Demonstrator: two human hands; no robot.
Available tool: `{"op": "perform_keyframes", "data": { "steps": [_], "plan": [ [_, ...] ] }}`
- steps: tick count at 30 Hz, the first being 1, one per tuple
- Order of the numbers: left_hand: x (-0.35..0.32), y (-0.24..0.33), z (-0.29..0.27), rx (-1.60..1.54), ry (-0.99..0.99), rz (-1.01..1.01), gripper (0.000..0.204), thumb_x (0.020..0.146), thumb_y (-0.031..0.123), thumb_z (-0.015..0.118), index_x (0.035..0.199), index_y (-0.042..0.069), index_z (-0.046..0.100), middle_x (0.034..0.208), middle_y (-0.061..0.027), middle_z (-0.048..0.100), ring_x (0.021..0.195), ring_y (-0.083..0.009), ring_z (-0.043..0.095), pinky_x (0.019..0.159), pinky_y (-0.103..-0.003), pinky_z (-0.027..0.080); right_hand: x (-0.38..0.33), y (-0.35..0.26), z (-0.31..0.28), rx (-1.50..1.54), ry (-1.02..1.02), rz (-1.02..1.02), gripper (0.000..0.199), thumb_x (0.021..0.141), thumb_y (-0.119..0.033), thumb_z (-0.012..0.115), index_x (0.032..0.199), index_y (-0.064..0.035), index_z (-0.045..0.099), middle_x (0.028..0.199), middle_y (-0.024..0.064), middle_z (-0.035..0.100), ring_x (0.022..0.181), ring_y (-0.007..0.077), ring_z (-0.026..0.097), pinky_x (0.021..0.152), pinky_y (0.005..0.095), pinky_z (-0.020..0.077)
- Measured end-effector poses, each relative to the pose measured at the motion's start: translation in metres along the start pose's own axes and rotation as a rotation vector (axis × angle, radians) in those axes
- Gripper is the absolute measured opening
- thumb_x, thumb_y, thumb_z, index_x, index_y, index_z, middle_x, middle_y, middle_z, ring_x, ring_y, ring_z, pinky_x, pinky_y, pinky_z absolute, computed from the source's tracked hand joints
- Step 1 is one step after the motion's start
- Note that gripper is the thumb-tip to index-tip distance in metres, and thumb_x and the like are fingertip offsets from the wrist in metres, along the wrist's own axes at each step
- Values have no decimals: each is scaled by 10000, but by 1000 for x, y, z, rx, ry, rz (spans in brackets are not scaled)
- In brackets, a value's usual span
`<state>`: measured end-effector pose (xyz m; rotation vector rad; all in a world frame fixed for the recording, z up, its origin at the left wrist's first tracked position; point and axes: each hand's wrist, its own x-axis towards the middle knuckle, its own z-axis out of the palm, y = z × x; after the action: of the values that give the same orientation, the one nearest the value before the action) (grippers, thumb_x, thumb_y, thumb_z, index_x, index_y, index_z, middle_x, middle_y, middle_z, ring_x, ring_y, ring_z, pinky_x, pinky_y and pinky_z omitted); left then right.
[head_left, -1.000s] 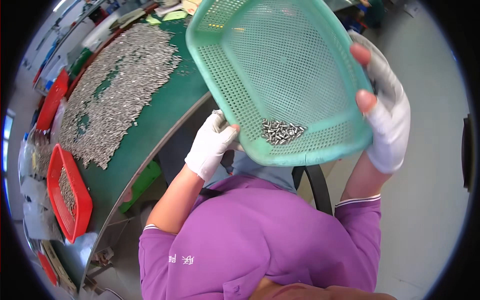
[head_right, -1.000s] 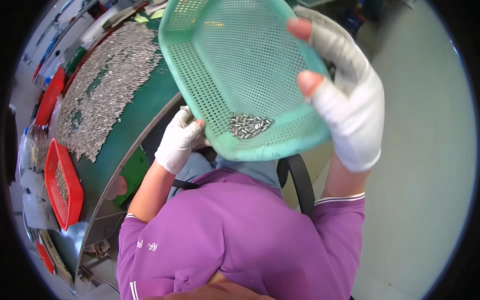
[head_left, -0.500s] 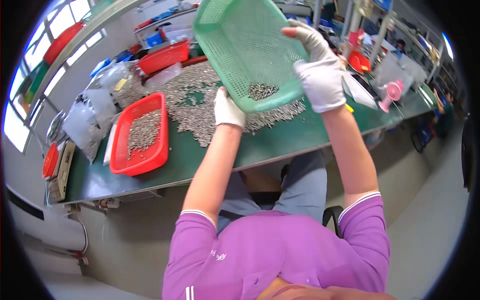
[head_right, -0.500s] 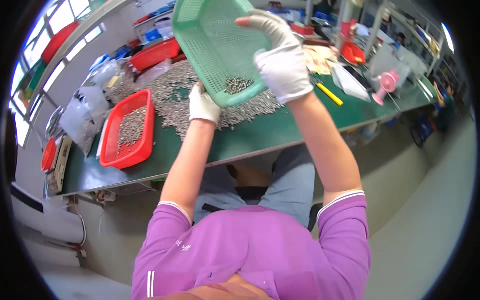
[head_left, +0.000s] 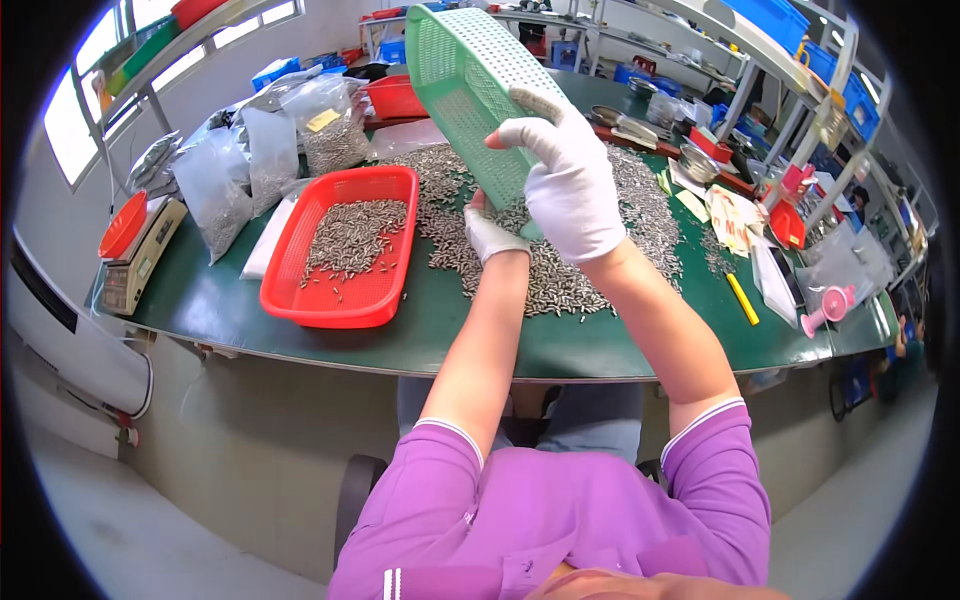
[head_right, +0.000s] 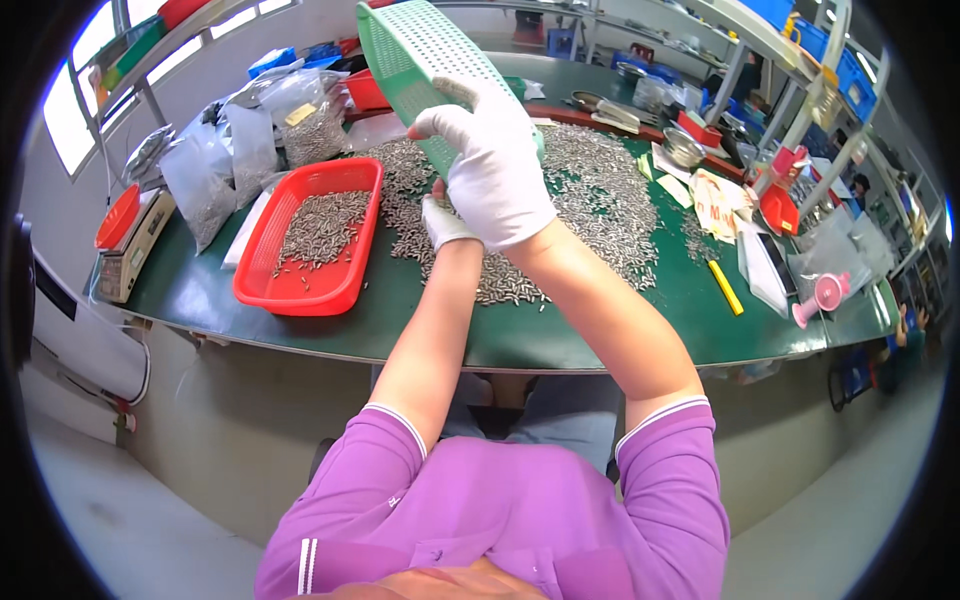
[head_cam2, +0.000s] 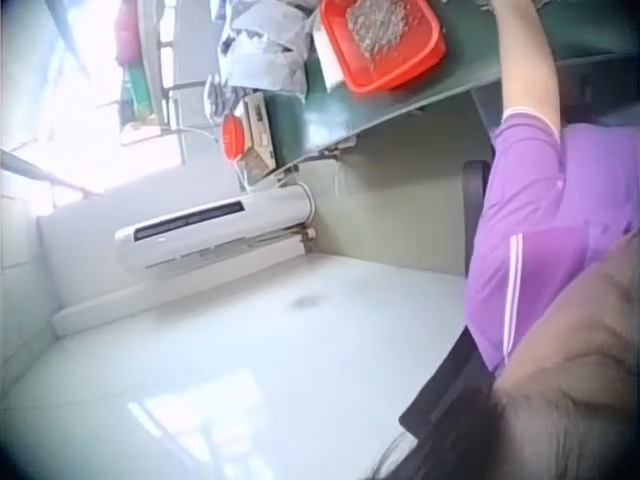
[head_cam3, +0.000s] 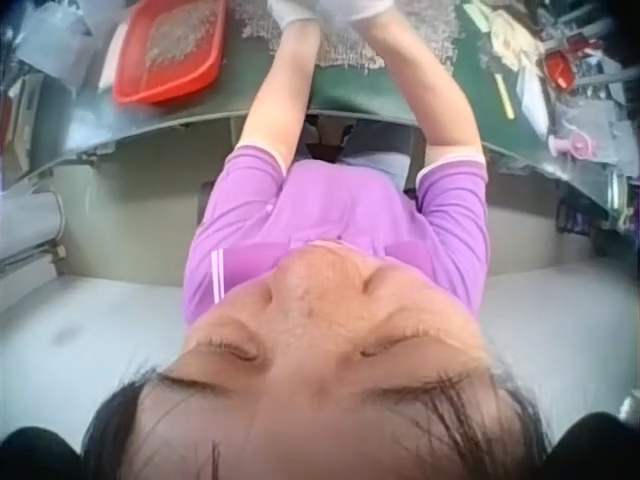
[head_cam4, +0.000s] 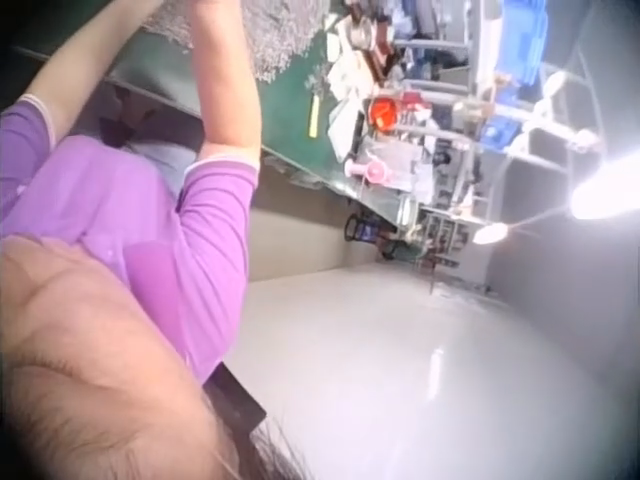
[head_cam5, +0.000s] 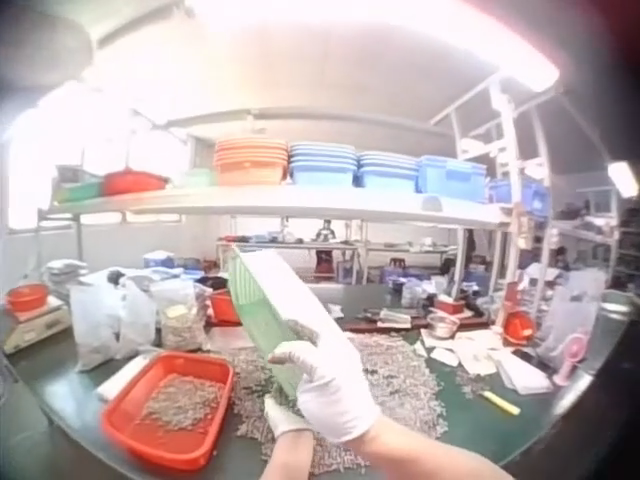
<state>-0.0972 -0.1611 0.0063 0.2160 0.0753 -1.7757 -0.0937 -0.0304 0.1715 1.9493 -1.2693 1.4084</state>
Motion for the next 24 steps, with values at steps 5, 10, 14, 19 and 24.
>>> {"op": "perform_keyframes", "data": {
  "steps": [5, 10, 14, 19, 24],
  "plan": [
    [21, 12, -8, -224, 29, -32, 321, 973, 352, 353, 1067, 127, 561, 1200, -105, 614, 1126, -296, 566, 1022, -498, 406, 6, -8, 27, -8, -7, -169, 321, 642, 53, 686, 915, -117, 692, 1209, 191, 606, 1108, 386, 587, 942, 393, 480],
    [18, 23, 7, -445, -39, -225, 265, 961, 321, 387, 1062, 151, 565, 1171, -104, 615, 1121, -296, 572, 1030, -502, 401, 3, -8, 23, -17, -57, -305, 320, 590, 12, 689, 897, -80, 676, 1164, 209, 615, 1069, 412, 575, 934, 467, 465],
    [25, 33, 40, -301, 414, -116, 253, 959, 312, 389, 1045, 153, 565, 1153, -101, 622, 1111, -291, 579, 1014, -503, 421, 0, -10, 23, 19, -74, -344, 322, 580, -19, 712, 896, -75, 676, 1140, 216, 617, 1065, 414, 576, 924, 474, 470],
    [35, 40, -9, -285, 68, -127, 219, 953, 299, 399, 1002, 159, 559, 1091, -84, 640, 1077, -275, 595, 968, -492, 473, -3, -5, 17, 0, -28, -356, 300, 601, -45, 725, 896, -88, 683, 1116, 207, 626, 1028, 409, 600, 889, 450, 495],
    [32, 33, -7, -379, 66, -123, 301, 975, 314, 385, 874, 86, 553, 947, -119, 659, 914, -321, 640, 827, -521, 571, 0, 31, -13, -120, 256, -305, 392, 631, 135, 632, 900, -141, 702, 1180, 191, 608, 1059, 356, 618, 898, 387, 510]
  ]
}}
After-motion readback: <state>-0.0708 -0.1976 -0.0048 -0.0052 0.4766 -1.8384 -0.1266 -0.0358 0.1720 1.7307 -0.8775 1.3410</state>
